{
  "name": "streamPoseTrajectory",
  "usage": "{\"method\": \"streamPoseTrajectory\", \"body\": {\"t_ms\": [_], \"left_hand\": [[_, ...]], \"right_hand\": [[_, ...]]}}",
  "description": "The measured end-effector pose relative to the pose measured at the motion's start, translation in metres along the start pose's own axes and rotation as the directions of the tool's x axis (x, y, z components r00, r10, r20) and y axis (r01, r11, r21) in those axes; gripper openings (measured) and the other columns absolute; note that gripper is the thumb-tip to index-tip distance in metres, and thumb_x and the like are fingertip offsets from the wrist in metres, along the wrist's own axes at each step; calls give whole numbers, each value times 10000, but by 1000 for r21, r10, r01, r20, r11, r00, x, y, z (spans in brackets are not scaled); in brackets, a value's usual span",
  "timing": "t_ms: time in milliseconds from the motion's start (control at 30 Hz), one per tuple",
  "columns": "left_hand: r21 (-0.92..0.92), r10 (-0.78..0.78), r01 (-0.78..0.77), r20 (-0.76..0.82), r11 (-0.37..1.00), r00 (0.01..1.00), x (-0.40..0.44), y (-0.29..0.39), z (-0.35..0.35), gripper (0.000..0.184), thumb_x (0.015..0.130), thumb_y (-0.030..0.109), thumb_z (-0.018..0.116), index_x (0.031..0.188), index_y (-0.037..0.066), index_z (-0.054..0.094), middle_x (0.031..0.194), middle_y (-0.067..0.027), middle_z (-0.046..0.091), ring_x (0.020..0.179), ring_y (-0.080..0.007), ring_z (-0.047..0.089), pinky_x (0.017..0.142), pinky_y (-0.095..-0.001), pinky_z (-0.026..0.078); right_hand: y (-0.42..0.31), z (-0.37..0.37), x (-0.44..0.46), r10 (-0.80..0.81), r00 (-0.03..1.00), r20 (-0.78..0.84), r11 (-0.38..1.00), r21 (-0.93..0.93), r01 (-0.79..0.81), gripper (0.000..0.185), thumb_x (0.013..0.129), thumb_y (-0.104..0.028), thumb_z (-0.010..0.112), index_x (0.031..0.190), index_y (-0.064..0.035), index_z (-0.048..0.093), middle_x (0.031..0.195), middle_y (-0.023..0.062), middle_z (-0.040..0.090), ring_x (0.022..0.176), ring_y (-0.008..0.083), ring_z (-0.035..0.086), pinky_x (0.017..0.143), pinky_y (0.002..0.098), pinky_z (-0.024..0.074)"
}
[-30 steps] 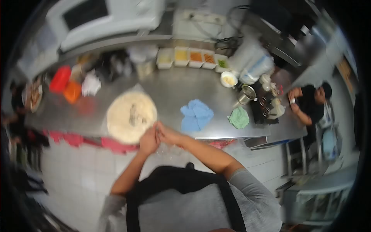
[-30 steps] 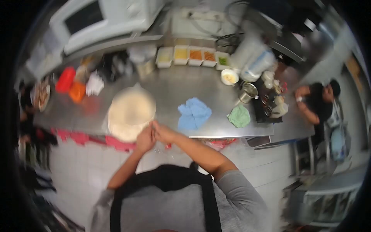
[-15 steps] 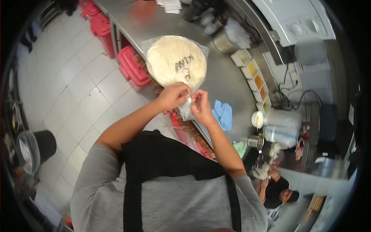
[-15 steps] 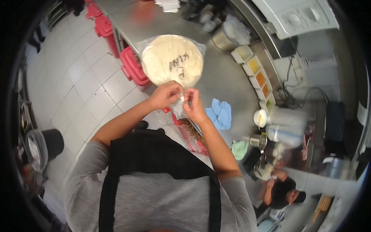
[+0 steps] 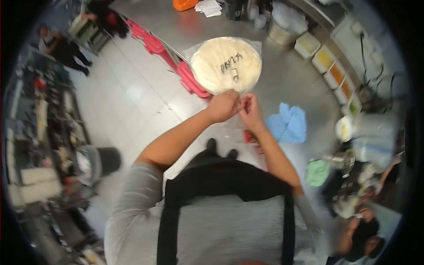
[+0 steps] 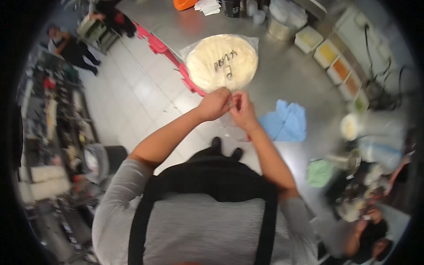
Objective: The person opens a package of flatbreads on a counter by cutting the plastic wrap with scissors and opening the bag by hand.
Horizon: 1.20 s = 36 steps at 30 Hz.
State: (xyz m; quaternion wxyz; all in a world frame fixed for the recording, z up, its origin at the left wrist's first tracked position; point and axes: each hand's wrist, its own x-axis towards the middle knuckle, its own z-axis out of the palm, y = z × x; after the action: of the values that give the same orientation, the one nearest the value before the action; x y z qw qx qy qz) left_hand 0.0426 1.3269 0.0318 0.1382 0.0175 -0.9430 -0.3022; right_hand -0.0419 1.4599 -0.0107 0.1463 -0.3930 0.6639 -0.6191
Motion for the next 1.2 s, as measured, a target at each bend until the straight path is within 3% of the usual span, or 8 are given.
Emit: {"method": "streamPoseTrajectory", "body": {"t_ms": [133, 233, 633, 700, 767, 933, 1100, 1200], "left_hand": [[33, 51, -52, 46, 998, 998, 3, 1, 6, 176, 726, 48, 569, 863, 13, 464, 824, -178, 505, 786, -372, 537, 669, -431, 446], [28, 73, -74, 15, 997, 997, 1, -5, 16, 177, 730, 35, 570, 870, 14, 465, 817, -176, 498, 778, -370, 533, 667, -426, 445], [91, 145, -164, 185, 982, 972, 9, -30, 17, 216, 726, 46, 565, 915, 15, 465, 859, -190, 524, 806, -380, 546, 721, -426, 464], [100, 265, -283, 163, 954, 950, 14, -26, 12, 229, 742, 91, 566, 933, 11, 468, 871, -196, 532, 809, -380, 545, 719, -430, 466], [134, 152, -187, 236, 973, 960, 13, -28, 11, 225, 742, 92, 570, 928, 17, 470, 855, -187, 537, 806, -372, 551, 699, -430, 471], [68, 193, -213, 227, 975, 954, 16, -29, 8, 174, 745, 92, 576, 883, 27, 492, 829, -178, 543, 785, -378, 562, 675, -437, 470], [-17, 223, -225, 215, 974, 951, 19, -57, 18, 201, 774, 104, 570, 952, 22, 529, 888, -202, 584, 825, -381, 581, 726, -450, 467], [-91, 93, -74, 222, 993, 971, 17, -42, 14, 159, 789, 99, 530, 923, 14, 540, 903, -179, 579, 802, -363, 582, 689, -450, 467]], "right_hand": [[-4, -5, -8, 67, 997, -31, 964, 259, -57, 394, 769, 75, 521, 1117, -71, 411, 729, 30, 469, 660, 91, 502, 589, 226, 435], [-8, -11, -6, 85, 996, 19, 970, 226, -88, 457, 756, 93, 512, 1160, -87, 397, 738, 29, 473, 635, 92, 499, 582, 224, 432], [-29, -2, 7, 136, 990, 38, 957, -264, -122, 515, 731, 22, 560, 1205, -105, 401, 903, 200, 611, 820, 378, 587, 701, 439, 465], [-33, 8, 5, 142, 988, -66, 906, -393, -157, 492, 745, -11, 563, 1205, -94, 408, 903, 199, 604, 854, 373, 575, 736, 444, 457], [-30, 18, -3, 102, 983, -150, 870, -467, -161, 471, 757, -37, 562, 1203, -83, 417, 903, 196, 598, 874, 367, 565, 757, 445, 451], [-22, 38, -16, -65, 932, -356, 813, -561, -157, 423, 764, -61, 555, 1174, -62, 450, 869, 182, 585, 838, 350, 554, 744, 443, 448], [-14, 49, -12, -112, 943, -314, 725, -674, -139, 336, 799, -111, 516, 1132, -74, 487, 848, 168, 581, 826, 353, 545, 735, 449, 439], [-21, 46, -11, -105, 958, -266, 695, -708, -120, 318, 781, -73, 513, 1096, -61, 478, 863, 171, 569, 833, 357, 537, 744, 447, 443]]}}
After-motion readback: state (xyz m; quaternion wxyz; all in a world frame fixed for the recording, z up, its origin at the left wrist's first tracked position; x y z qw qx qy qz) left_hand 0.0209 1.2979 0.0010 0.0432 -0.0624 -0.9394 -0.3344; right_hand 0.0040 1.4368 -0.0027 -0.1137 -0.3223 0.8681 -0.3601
